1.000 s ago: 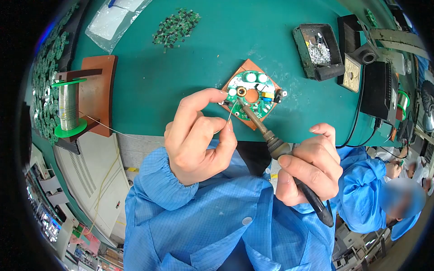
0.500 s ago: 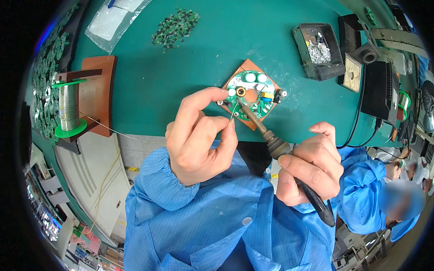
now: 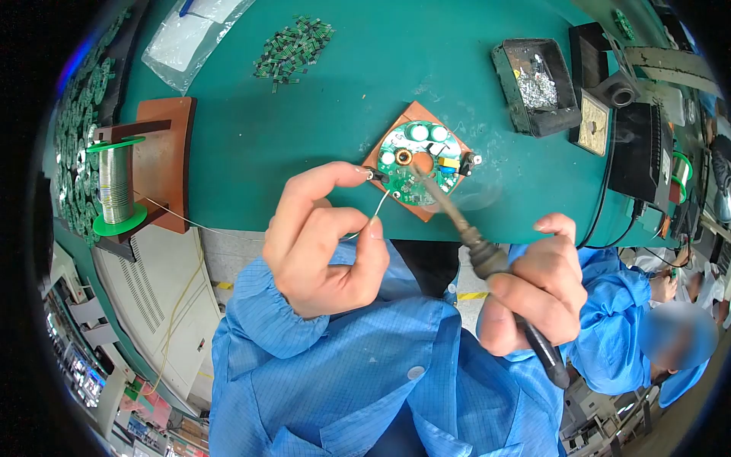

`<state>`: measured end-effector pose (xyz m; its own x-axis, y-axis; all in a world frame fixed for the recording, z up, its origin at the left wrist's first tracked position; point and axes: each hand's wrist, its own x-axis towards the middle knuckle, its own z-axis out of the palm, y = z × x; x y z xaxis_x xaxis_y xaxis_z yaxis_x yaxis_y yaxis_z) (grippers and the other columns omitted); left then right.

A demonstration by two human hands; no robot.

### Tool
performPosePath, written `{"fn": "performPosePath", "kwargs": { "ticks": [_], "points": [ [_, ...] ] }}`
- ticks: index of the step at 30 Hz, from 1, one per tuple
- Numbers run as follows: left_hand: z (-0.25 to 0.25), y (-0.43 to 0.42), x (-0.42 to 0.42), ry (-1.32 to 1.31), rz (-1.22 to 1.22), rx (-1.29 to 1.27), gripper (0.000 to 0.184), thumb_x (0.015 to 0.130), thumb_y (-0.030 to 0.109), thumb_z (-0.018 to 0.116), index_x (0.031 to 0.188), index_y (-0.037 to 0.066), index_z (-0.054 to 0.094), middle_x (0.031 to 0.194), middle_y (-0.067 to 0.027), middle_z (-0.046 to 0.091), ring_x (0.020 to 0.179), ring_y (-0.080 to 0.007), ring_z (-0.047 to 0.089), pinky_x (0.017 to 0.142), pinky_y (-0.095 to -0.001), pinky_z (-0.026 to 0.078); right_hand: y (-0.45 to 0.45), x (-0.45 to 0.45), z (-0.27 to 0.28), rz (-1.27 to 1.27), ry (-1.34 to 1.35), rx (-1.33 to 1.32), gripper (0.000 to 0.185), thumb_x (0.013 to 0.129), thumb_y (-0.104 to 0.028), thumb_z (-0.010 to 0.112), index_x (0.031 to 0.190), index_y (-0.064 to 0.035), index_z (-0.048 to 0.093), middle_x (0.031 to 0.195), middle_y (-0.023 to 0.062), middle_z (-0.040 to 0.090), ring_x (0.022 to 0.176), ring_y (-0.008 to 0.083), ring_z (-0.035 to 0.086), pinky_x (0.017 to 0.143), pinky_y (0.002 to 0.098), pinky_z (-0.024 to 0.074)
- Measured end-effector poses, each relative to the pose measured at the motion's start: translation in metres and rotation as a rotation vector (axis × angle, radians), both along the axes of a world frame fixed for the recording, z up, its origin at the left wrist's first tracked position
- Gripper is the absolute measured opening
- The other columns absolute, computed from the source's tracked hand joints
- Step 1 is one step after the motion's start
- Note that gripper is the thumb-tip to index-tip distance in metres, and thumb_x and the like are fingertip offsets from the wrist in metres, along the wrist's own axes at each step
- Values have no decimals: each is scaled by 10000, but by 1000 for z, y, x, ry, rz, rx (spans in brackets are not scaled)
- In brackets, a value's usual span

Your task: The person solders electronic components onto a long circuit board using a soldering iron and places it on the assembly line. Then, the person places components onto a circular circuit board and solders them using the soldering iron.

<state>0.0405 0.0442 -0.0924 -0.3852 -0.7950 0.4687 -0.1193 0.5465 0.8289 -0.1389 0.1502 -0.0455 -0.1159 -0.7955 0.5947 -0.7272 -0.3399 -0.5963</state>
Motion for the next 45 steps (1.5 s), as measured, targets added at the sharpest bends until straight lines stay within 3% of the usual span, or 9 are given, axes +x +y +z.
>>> {"fn": "performPosePath", "kwargs": {
  "ticks": [4, 5, 7, 9, 11, 14, 18, 21, 45],
  "points": [
    [-9, -4, -1, 67, 78, -79, 178, 577, -63, 650, 664, 23, 521, 955, -161, 634, 459, -151, 538, 390, -263, 403, 20, -25, -21, -97, 27, -191, 229, 880, -234, 510, 947, -19, 551, 801, 135, 526, 722, 240, 487, 771, 497, 402],
    [-8, -5, 0, 68, 76, -80, 178, 577, -63, 650, 664, 23, 521, 955, -161, 634, 459, -151, 538, 390, -263, 403, 24, -34, -34, -165, 46, -288, 290, 901, -216, 479, 1055, 14, 566, 949, 214, 563, 872, 314, 555, 828, 486, 428],
    [-4, -6, 2, -1, 56, -42, 174, 588, -52, 648, 674, 25, 518, 939, -156, 637, 458, -162, 543, 393, -266, 406, 21, -30, -47, -567, 109, -222, 358, 918, -213, 454, 1142, 49, 551, 1040, 249, 571, 989, 341, 565, 886, 441, 436],
    [-5, -5, 3, -12, 41, -41, 171, 593, -47, 648, 675, 25, 516, 929, -152, 639, 466, -165, 549, 395, -269, 408, 15, -34, -40, -590, 256, 139, 332, 903, -104, 495, 1185, 65, 537, 1129, 205, 579, 1016, 274, 577, 937, 382, 417],
    [-5, -5, 3, -23, 24, -38, 169, 598, -42, 647, 677, 25, 514, 920, -149, 640, 474, -167, 555, 397, -271, 411, 15, -41, -46, -540, 265, 171, 342, 885, -61, 528, 1202, 66, 529, 1158, 188, 578, 1030, 265, 581, 944, 363, 414],
    [-5, -7, 4, -13, 13, -41, 164, 606, -37, 649, 678, 25, 515, 904, -145, 641, 478, -170, 559, 397, -275, 413, 21, -31, -40, -463, -70, 12, 313, 837, -74, 596, 1123, 48, 562, 1040, 211, 587, 948, 315, 579, 884, 397, 433],
    [-1, -7, 6, -13, 27, 34, 156, 626, -51, 649, 703, 15, 531, 842, -145, 642, 499, -185, 577, 415, -272, 428, 10, -15, -10, -144, -106, -45, 221, 809, -246, 620, 840, -39, 549, 644, 85, 527, 581, 179, 459, 818, 515, 385],
    [0, -12, 6, 20, 69, 73, 146, 661, -65, 661, 736, 3, 555, 798, -145, 640, 535, -196, 601, 444, -270, 451, 1, 1, -2, -43, -144, 3, 201, 730, -225, 652, 716, -47, 561, 533, 54, 490, 508, 182, 436, 801, 488, 393],
    [-12, -32, -1, 135, 120, 51, 129, 733, -74, 681, 784, -8, 582, 751, -137, 634, 629, -211, 629, 528, -269, 486, -10, 5, 0, 19, -21, 56, 118, 696, -158, 637, 712, -51, 589, 540, 34, 482, 511, 174, 422, 733, 433, 425]
  ]
}}
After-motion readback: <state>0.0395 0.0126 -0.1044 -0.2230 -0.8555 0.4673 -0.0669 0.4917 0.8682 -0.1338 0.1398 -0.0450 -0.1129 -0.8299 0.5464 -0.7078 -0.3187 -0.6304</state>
